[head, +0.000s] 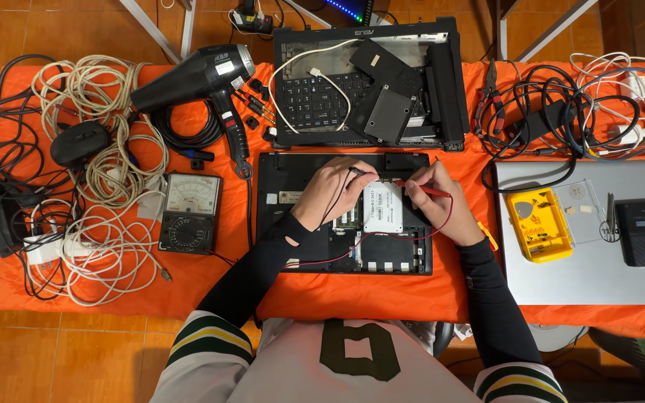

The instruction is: Using a multimeter to measure voltage on laptop components and testing circuit continuity.

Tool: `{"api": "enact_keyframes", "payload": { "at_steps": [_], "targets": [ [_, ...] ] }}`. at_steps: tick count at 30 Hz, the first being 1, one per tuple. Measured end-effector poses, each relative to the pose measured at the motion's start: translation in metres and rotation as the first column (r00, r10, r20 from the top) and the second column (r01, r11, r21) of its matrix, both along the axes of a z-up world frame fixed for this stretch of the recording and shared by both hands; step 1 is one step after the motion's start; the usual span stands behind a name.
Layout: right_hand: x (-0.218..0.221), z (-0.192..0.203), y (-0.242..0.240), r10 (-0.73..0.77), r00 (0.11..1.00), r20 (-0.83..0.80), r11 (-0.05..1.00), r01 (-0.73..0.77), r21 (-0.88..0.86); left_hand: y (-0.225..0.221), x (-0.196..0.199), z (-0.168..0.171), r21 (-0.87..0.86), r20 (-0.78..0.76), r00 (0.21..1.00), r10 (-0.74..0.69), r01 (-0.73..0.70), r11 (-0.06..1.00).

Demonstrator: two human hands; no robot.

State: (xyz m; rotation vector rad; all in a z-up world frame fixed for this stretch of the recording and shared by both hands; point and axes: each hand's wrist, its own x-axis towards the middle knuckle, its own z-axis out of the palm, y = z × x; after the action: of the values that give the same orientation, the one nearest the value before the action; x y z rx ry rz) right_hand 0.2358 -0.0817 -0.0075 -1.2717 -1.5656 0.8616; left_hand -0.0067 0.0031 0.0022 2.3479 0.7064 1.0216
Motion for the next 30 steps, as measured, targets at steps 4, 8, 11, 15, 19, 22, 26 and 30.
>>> {"api": "enact_keyframes", "payload": {
  "at_steps": [4, 8, 11, 15, 19, 22, 26, 30],
  "targets": [
    [-0.0001, 0.0002, -0.0005, 0.001, 1.000, -0.014, 1.000, -0.001, -0.014, -0.0025, -0.0007, 0.0053, -0.012, 0.023, 1.000, 0.004, -0.004, 1.000],
    [-0.0008, 0.0023, -0.0007, 0.003, 1.000, -0.019, 1.000, -0.003, 0.002, -0.0044, -0.0009, 0.0080, -0.013, 0.018, 1.000, 0.008, -0.008, 1.000],
    [-0.0002, 0.0032, -0.0009, 0.001, 1.000, -0.006, 1.000, -0.001, 0.015, -0.0037, -0.0012, 0.0076, -0.001, -0.006, 1.000, 0.005, -0.005, 1.000],
    [-0.0008, 0.0042, -0.0005, -0.010, 1.000, 0.014, 1.000, 0.010, 0.014, -0.0017, -0.0020, 0.0046, 0.051, 0.000, 1.000, 0.001, -0.001, 0.999],
    [-0.0019, 0.0064, -0.0012, -0.003, 1.000, 0.004, 1.000, 0.002, 0.009, -0.0021, -0.0022, 0.0010, 0.067, -0.029, 1.000, 0.010, -0.008, 0.998],
    [-0.0014, 0.0059, -0.0022, 0.002, 1.000, 0.007, 1.000, -0.003, 0.029, -0.0029, -0.0023, 0.0029, 0.082, -0.003, 1.000, 0.004, -0.004, 0.997],
    [-0.0013, 0.0049, -0.0019, 0.000, 1.000, 0.020, 0.999, -0.001, 0.040, -0.0031, -0.0020, 0.0003, 0.089, 0.001, 1.000, 0.024, -0.024, 0.996],
    [-0.0031, 0.0052, -0.0024, 0.007, 1.000, 0.016, 0.998, -0.008, 0.069, -0.0048, -0.0015, 0.0029, 0.042, 0.037, 0.999, 0.036, -0.038, 0.998]
  ]
}}
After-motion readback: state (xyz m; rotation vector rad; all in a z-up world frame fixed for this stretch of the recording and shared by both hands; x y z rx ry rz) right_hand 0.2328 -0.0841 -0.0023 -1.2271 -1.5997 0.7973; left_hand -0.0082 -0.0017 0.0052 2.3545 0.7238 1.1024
